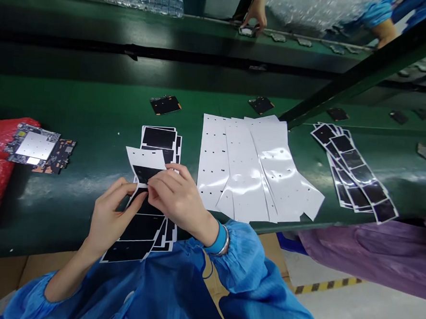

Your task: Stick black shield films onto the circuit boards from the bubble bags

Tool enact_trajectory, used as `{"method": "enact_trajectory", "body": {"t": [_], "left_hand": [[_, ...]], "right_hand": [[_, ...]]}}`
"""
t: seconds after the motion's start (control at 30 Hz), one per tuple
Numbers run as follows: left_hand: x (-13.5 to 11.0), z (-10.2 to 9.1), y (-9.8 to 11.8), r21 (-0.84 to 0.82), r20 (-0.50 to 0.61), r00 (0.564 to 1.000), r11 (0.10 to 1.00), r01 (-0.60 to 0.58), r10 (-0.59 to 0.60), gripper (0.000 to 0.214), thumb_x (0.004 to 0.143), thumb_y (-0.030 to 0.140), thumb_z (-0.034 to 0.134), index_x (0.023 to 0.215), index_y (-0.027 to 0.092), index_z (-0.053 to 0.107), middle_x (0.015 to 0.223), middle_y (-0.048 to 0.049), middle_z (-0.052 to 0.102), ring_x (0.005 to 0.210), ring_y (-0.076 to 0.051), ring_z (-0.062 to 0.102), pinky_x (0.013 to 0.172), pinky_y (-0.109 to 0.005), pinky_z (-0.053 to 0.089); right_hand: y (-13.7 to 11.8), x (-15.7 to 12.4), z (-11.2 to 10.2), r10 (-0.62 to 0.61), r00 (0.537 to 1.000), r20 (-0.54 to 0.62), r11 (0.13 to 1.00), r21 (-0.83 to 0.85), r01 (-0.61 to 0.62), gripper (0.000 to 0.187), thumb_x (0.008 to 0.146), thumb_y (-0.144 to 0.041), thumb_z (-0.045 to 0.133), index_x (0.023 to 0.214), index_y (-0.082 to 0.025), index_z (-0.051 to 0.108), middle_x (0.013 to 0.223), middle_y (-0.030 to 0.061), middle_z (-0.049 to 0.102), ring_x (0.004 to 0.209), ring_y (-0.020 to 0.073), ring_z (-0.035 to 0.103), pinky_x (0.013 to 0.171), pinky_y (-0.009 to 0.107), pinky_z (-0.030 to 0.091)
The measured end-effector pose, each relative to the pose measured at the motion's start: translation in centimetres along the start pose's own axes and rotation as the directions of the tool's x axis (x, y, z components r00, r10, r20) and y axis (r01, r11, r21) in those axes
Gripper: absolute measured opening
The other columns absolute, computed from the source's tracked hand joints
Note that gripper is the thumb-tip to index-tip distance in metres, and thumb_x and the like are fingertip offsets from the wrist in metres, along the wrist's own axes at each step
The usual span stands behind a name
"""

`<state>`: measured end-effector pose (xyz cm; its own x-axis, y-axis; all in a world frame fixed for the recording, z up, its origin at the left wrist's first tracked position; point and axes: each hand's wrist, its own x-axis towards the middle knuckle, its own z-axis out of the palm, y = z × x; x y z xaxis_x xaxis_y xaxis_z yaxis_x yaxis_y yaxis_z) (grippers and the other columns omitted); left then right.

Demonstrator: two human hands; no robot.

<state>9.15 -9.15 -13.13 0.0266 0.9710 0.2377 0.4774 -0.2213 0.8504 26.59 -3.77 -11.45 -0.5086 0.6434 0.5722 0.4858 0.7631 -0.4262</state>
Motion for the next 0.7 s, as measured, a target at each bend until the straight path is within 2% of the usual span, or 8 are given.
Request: {"method": "enact_trajectory", "body": {"t": [0.07,0.2,0.23,0.3,0.4,0.47,0.57,0.7], "left_hand": [[-0.1,0.2,-1.4,-0.035,-0.044,0.996,0.997,0.074,-0.075,0.015,0.097,0.024,0.06,0.111,0.023,0.057,0.076,0.0039,0.051,0.068,-0.012,0.055,0.066,-0.024,0.047],[-0.5,1.1,-4.0,0.24,-0.251,0.968,0.968,0.071,-0.009,0.03,0.092,0.025,0.066,0.117,0.02,0.05,0.1,-0.0066,0.053,0.093,-0.023,0.058,0.084,-0.042,0.052],[-0.6,1.2,-4.2,0.341,-0.256,0.966,0.938,0.058,0.033,0.027,0.092,0.024,0.065,0.115,0.019,0.053,0.11,-0.0114,0.052,0.103,-0.027,0.056,0.09,-0.048,0.051],[-0.7,1.4,-3.9,0.404,-0.204,0.977,0.914,0.03,0.058,0.025,0.093,0.023,0.063,0.117,0.02,0.058,0.126,-0.0159,0.046,0.115,-0.031,0.052,0.099,-0.056,0.048],[-0.7,1.1,-2.6,0.145,-0.068,0.998,0.989,0.021,-0.011,0.024,0.097,0.026,0.058,0.121,0.024,0.059,0.13,-0.0127,0.047,0.122,-0.027,0.054,0.106,-0.051,0.05],[-0.7,0.6,-2.2,-0.163,0.05,0.994,0.981,0.108,-0.101,0.027,0.098,0.03,0.057,0.126,0.027,0.056,0.129,-0.0102,0.054,0.123,-0.024,0.059,0.107,-0.047,0.053],[-0.9,-0.1,-2.6,-0.529,0.232,0.957,0.803,0.275,-0.175,0.037,0.098,0.034,0.059,0.135,0.032,0.05,0.136,-0.0083,0.061,0.125,-0.023,0.063,0.109,-0.047,0.054],[-1.8,-0.5,-3.3,-0.584,0.288,0.934,0.735,0.345,-0.209,0.034,0.096,0.04,0.064,0.128,0.031,0.059,0.135,-0.0089,0.063,0.123,-0.027,0.066,0.109,-0.051,0.054]], "right_hand": [[0.3,0.1,-0.6,0.205,0.976,-0.075,0.972,0.132,-0.194,0.014,0.091,-0.013,0.062,0.085,-0.024,0.07,0.082,0.0008,0.078,0.079,0.0182,0.074,0.084,0.04,0.061],[0.5,0.3,-1.4,0.579,0.784,-0.224,0.79,0.391,-0.472,0.007,0.088,-0.02,0.069,0.085,-0.024,0.073,0.083,0.0002,0.079,0.079,0.0184,0.076,0.072,0.034,0.063],[0.4,0.4,-1.2,0.592,0.77,-0.237,0.776,0.426,-0.465,0.006,0.089,-0.02,0.069,0.087,-0.024,0.074,0.084,0.0004,0.079,0.081,0.0184,0.076,0.073,0.034,0.064],[-0.3,0.4,-0.3,0.521,0.832,-0.189,0.797,0.457,-0.395,0.009,0.091,-0.019,0.067,0.09,-0.024,0.074,0.091,0.0016,0.08,0.087,0.0188,0.077,0.079,0.036,0.065],[-1.3,0.1,1.3,0.318,0.948,-0.032,0.817,0.516,-0.257,0.014,0.094,-0.016,0.064,0.097,-0.024,0.075,0.101,0.0042,0.081,0.098,0.0201,0.076,0.09,0.042,0.064],[-1.4,-0.3,2.0,0.306,0.952,-0.007,0.784,0.569,-0.247,0.017,0.095,-0.016,0.063,0.103,-0.025,0.074,0.107,0.0055,0.079,0.105,0.0206,0.074,0.095,0.045,0.062],[-0.4,-0.9,2.4,0.502,0.864,-0.03,0.66,0.659,-0.361,0.019,0.093,-0.022,0.066,0.111,-0.027,0.07,0.116,0.0063,0.073,0.111,0.0199,0.07,0.092,0.042,0.064],[1.2,-0.9,2.6,0.642,0.756,0.129,0.446,0.74,-0.504,0.028,0.084,-0.031,0.075,0.111,-0.026,0.068,0.104,0.0032,0.073,0.095,0.017,0.072,0.08,0.032,0.064]]}}
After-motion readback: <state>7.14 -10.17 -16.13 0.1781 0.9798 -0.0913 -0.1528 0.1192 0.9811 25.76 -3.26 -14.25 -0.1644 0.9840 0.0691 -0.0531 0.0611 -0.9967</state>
